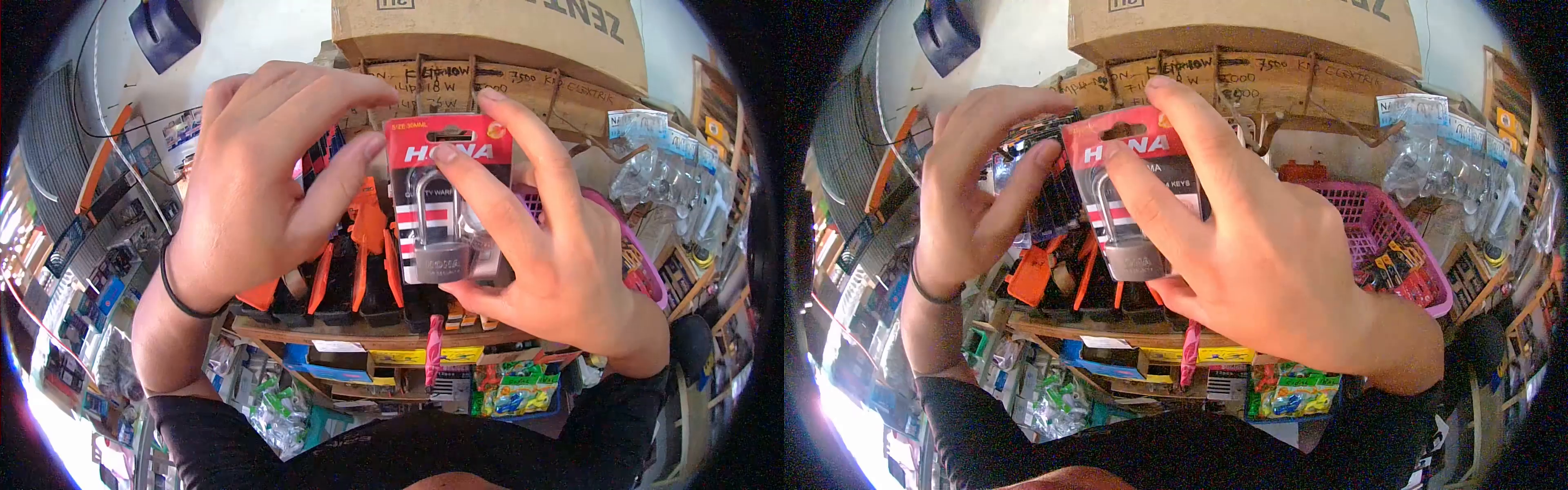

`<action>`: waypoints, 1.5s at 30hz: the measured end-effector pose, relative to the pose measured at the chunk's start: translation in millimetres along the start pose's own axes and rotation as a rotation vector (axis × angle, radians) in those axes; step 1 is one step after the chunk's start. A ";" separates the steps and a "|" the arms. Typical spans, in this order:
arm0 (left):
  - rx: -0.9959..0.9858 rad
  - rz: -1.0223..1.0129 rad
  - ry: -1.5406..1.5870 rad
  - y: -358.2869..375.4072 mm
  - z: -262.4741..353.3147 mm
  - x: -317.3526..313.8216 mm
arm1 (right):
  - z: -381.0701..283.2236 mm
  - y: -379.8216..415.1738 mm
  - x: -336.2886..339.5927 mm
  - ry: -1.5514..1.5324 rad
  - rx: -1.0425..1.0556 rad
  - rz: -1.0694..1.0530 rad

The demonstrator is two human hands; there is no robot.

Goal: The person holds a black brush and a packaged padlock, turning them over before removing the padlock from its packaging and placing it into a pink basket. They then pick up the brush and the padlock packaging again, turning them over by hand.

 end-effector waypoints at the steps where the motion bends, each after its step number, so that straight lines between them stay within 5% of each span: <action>1: 0.023 -0.027 0.010 -1.2 -3.1 -2.7 | 0.9 -0.6 -1.5 -0.008 -0.007 0.009; 24: 0.203 -0.135 0.076 3.6 -9.0 -10.4 | 4.8 -12.5 -10.7 0.028 -0.110 -0.021; 36: 0.139 -0.152 0.036 5.0 -10.7 -18.3 | 5.1 -6.6 -43.5 0.031 -0.165 -0.347; 45: 0.112 -0.152 0.022 5.8 -13.0 -24.1 | 27.9 -18.6 -101.6 0.211 -0.183 -0.209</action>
Point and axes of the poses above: each hand's wrist, its own y-axis away from the middle knuckle, its own x-axis out of the back of the hand, z = x × y, the point moved 4 cm from there along -y, towards the middle knuckle, and after that the axes turned 12 degrees about y, right-handed, at the moved point
